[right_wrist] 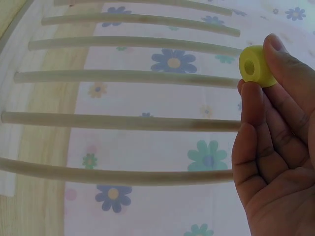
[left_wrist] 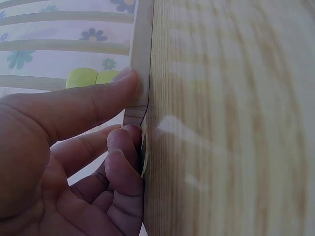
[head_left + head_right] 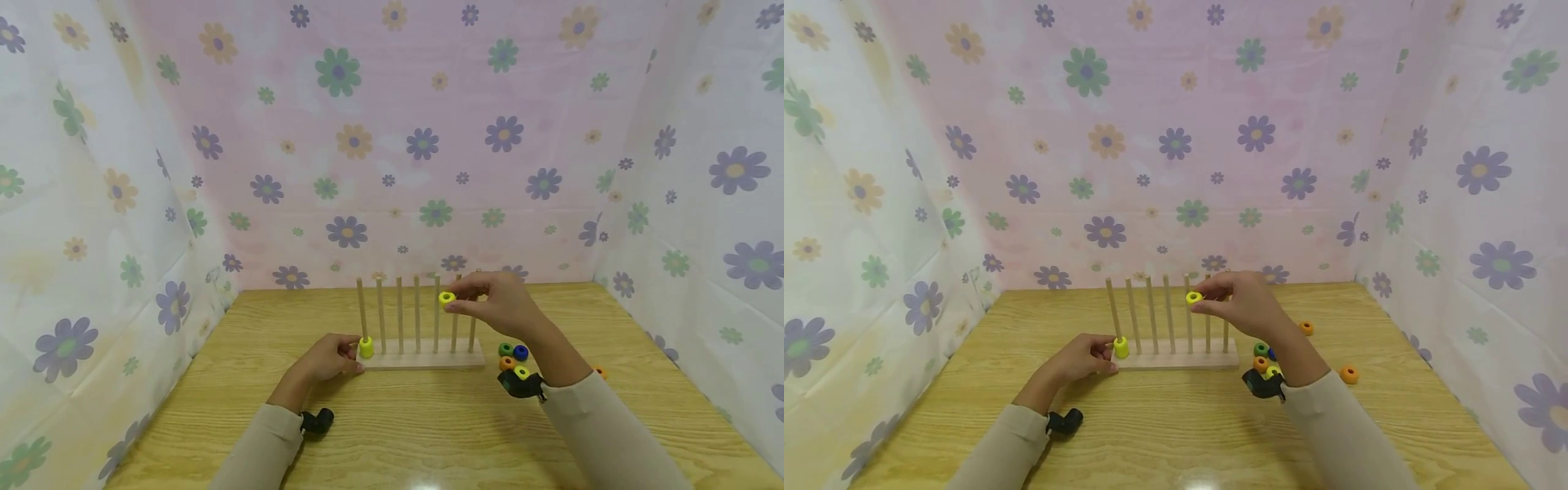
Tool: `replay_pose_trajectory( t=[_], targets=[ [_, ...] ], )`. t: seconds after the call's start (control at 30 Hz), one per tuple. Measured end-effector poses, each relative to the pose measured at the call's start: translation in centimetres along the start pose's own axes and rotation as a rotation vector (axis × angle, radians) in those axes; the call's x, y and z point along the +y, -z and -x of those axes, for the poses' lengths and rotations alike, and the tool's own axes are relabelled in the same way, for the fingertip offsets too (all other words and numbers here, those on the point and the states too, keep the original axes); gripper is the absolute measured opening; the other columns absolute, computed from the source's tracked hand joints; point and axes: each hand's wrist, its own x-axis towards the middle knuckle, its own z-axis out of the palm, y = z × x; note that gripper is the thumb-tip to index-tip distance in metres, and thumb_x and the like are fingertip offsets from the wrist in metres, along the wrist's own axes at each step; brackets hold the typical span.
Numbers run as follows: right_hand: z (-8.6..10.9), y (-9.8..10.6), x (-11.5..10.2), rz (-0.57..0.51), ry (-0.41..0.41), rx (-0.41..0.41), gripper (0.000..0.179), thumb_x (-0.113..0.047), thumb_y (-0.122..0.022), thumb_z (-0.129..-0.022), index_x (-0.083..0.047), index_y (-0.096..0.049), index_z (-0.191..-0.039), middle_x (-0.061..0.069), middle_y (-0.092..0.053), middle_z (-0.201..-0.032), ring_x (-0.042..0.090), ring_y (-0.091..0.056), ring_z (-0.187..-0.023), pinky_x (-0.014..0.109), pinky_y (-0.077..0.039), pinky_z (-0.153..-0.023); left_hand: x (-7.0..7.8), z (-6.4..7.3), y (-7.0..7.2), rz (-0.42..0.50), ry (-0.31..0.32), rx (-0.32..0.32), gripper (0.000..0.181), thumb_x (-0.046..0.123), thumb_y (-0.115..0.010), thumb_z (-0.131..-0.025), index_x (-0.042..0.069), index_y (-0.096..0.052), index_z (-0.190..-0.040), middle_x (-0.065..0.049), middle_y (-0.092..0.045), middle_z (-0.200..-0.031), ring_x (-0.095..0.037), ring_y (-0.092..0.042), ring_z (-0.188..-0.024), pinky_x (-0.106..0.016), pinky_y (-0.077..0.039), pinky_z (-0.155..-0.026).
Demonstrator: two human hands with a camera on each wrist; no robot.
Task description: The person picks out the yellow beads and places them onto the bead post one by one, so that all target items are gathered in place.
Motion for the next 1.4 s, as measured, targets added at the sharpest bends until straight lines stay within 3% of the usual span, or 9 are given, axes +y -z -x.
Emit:
replay_pose_trajectory(
  t=[0.37,0.87,1.4],
  targets=[
    [-0.6,-0.4,-0.8,-0.013,-0.013,0.0,0.021,-0.039,-0.082,-0.089,-0.031,-0.08,-0.108,-0.016,-0.074,-0.089,0.007,-0.069,-0.076,0.029,-0.046,-0.055,0.2,0.1,0.1,-0.004,0.003,-0.004,0.071,0.009,-0.084,-0.087,0.001,-0.053,-0.15,-0.008,-0.062,-0.096,-0.018,-0.052,-0.078,-0.027,-0.044,-0.061],
    [-1.6,-0.9,-1.8,-0.041,-0.018,-0.007,0.024,-0.039,-0.081,-0.09,-0.026,-0.08,-0.111,-0.011,-0.076,-0.095,0.007,-0.072,-0.082,0.031,-0.056,-0.064,0.4,0.2,0.0,0.003,0.015,0.0,0.071,0.008,-0.083,-0.087,0.002,-0.052,-0.151,-0.008,-0.062,-0.096,-0.018,-0.051,-0.077,-0.027,-0.044,-0.061],
    [-2.7,-1.9,-2.8,-0.075,-0.019,-0.013,0.031,-0.045,-0.08,-0.09,-0.03,-0.079,-0.117,-0.012,-0.078,-0.103,0.004,-0.073,-0.085,0.029,-0.06,-0.072,-0.1,0.1,0.1,-0.023,-0.023,-0.01,0.07,0.011,-0.083,-0.088,0.001,-0.052,-0.151,-0.008,-0.064,-0.097,-0.018,-0.053,-0.079,-0.028,-0.044,-0.062]
  ],
)
